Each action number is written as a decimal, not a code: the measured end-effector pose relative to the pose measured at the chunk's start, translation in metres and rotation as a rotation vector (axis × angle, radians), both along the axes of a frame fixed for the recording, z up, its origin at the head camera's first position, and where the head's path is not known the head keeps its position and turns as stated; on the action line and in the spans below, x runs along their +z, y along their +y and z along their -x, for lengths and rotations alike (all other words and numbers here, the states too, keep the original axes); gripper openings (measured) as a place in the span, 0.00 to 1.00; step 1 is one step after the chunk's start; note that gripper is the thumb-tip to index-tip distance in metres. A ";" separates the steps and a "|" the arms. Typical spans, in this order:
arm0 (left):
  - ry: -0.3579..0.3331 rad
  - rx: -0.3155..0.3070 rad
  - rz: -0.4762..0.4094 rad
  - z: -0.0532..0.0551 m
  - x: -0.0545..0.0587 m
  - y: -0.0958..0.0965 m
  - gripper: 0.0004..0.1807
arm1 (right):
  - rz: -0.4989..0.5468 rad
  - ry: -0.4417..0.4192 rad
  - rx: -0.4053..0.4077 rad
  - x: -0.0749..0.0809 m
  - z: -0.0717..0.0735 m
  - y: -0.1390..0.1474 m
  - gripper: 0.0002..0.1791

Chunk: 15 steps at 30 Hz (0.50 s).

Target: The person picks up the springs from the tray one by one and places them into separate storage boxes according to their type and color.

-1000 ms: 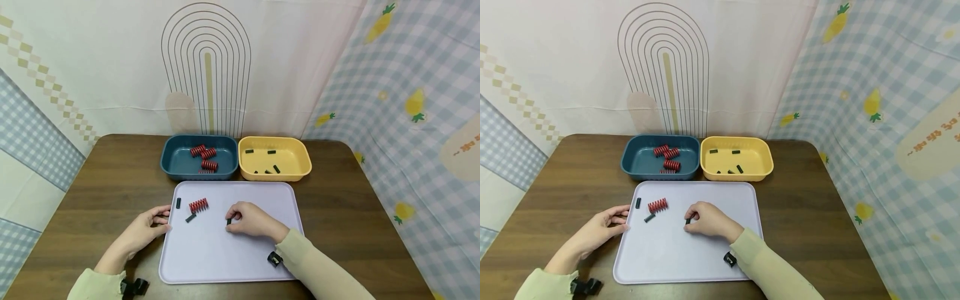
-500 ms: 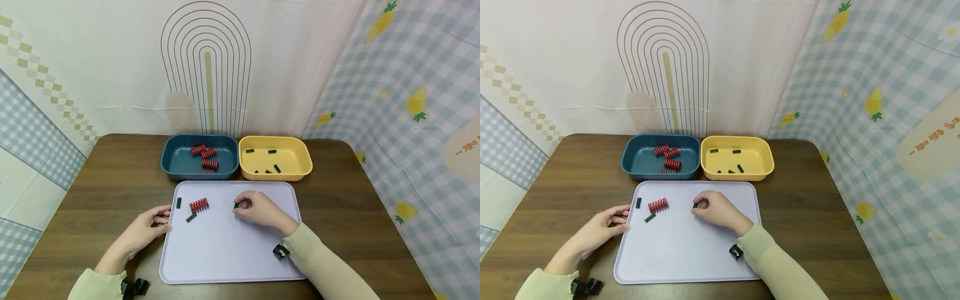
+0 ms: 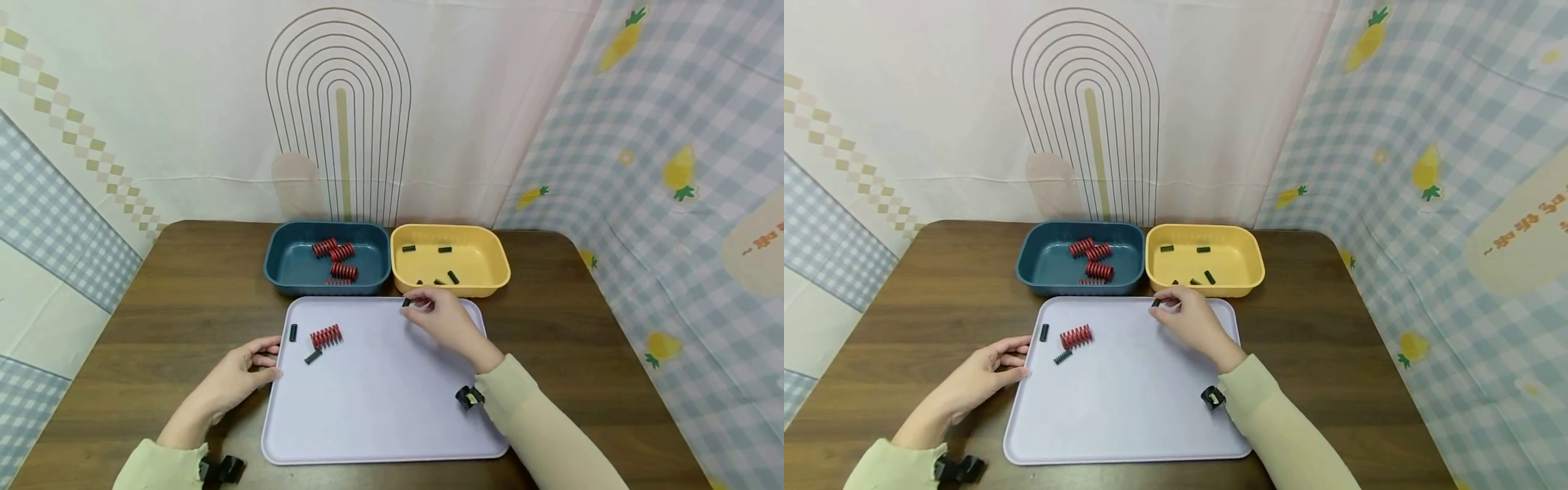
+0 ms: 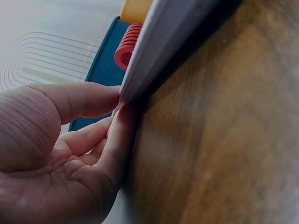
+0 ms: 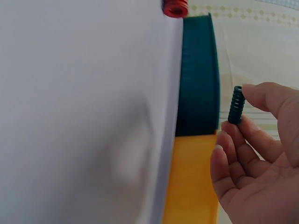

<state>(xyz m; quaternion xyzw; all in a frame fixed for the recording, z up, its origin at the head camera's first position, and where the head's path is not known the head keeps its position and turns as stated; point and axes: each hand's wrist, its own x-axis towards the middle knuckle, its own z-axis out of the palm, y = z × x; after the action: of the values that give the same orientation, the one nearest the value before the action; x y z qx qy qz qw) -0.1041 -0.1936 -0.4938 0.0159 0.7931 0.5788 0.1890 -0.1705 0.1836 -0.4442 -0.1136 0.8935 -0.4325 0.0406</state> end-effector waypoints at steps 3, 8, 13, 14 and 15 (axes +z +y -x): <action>-0.001 -0.002 -0.009 0.000 0.000 0.001 0.34 | 0.009 0.031 -0.050 0.005 0.005 0.004 0.19; -0.003 0.000 -0.006 -0.001 0.001 0.002 0.34 | 0.022 0.085 -0.155 0.012 0.016 0.009 0.20; -0.006 0.003 0.001 -0.001 0.003 0.002 0.33 | 0.009 0.093 -0.244 0.011 0.028 0.010 0.21; -0.006 0.004 0.002 -0.001 0.003 0.002 0.33 | 0.002 0.090 -0.256 0.010 0.031 0.010 0.21; -0.008 0.004 0.002 -0.001 0.003 0.002 0.33 | -0.007 0.085 -0.268 0.009 0.033 0.010 0.22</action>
<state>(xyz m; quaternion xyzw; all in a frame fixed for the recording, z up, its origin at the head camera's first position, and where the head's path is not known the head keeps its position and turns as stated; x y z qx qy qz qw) -0.1033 -0.1915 -0.4911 0.0117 0.7930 0.5784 0.1909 -0.2035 0.1935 -0.4357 -0.0111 0.9032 -0.4256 -0.0550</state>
